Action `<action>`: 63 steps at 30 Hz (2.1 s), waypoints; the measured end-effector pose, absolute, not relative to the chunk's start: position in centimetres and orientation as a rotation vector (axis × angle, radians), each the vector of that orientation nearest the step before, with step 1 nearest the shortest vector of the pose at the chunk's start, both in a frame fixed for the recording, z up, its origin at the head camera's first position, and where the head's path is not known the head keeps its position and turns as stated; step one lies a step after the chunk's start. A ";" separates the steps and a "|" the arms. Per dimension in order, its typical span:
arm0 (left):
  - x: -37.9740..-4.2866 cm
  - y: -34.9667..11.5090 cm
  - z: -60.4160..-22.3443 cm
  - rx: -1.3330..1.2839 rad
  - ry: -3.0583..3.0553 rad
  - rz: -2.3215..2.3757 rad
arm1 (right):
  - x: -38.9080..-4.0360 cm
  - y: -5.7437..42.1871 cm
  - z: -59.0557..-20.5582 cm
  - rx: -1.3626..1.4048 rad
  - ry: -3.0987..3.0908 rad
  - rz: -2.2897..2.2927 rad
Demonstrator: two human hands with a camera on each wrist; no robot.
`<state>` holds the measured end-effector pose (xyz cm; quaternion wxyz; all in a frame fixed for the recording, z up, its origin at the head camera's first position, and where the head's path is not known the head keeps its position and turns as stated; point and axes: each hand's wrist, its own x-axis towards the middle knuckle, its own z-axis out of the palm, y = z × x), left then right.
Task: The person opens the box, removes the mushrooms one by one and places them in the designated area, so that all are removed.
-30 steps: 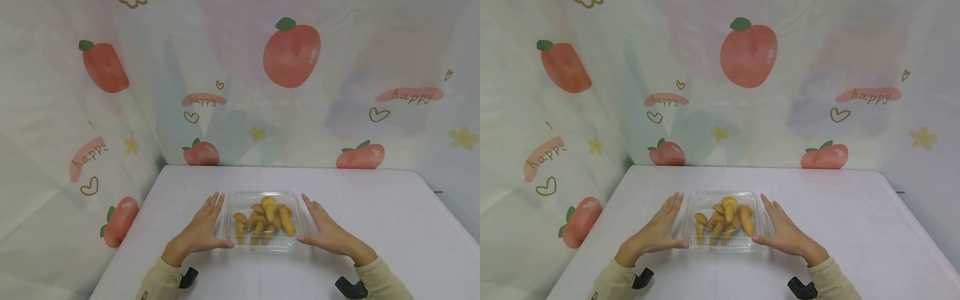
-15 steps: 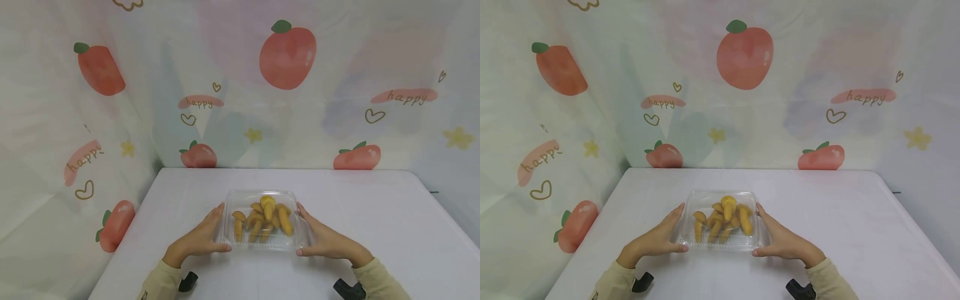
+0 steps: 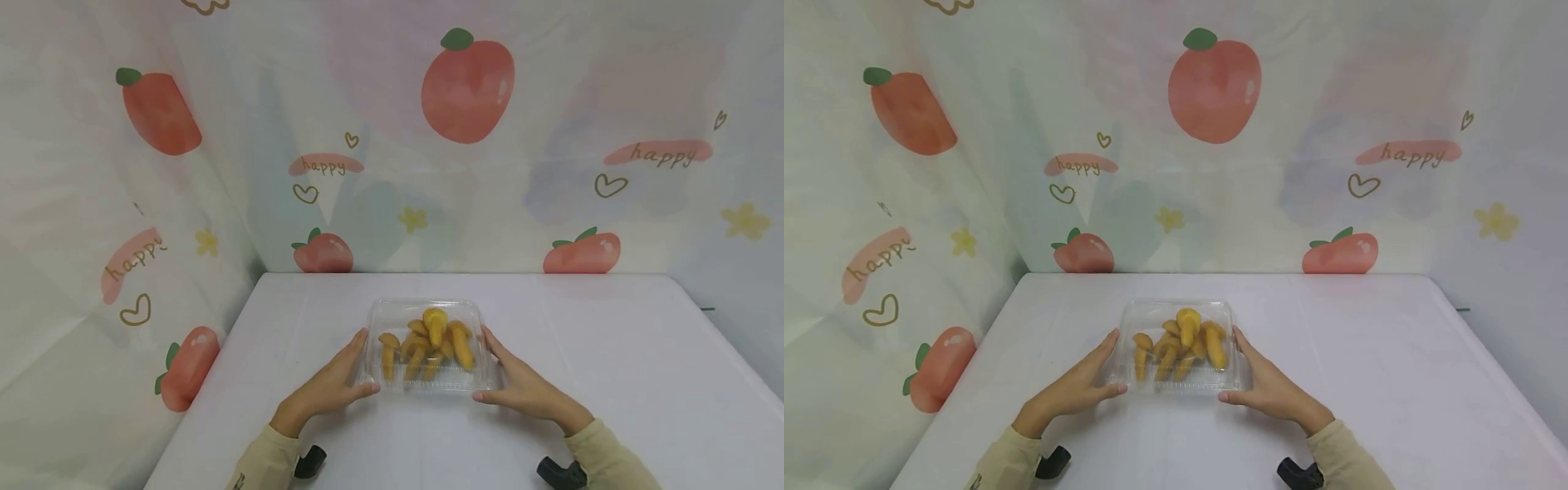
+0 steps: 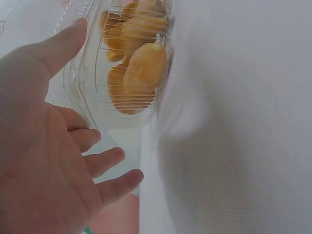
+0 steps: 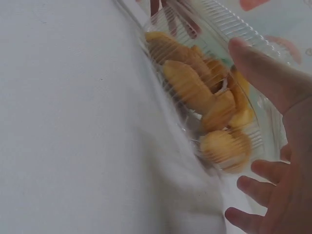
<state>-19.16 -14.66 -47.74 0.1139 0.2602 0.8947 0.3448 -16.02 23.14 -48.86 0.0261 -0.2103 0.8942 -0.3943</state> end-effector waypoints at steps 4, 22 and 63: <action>-19.4 -14.6 -48.0 0.749 2.641 1.036 | -16.2 22.9 -49.4 -0.618 2.803 -1.261; -19.6 -15.3 -47.7 0.774 2.573 1.007 | -16.5 23.0 -49.9 -0.680 2.775 -1.359; -20.2 -15.0 -46.5 0.779 2.586 0.925 | -16.0 21.5 -51.1 -0.837 2.825 -1.600</action>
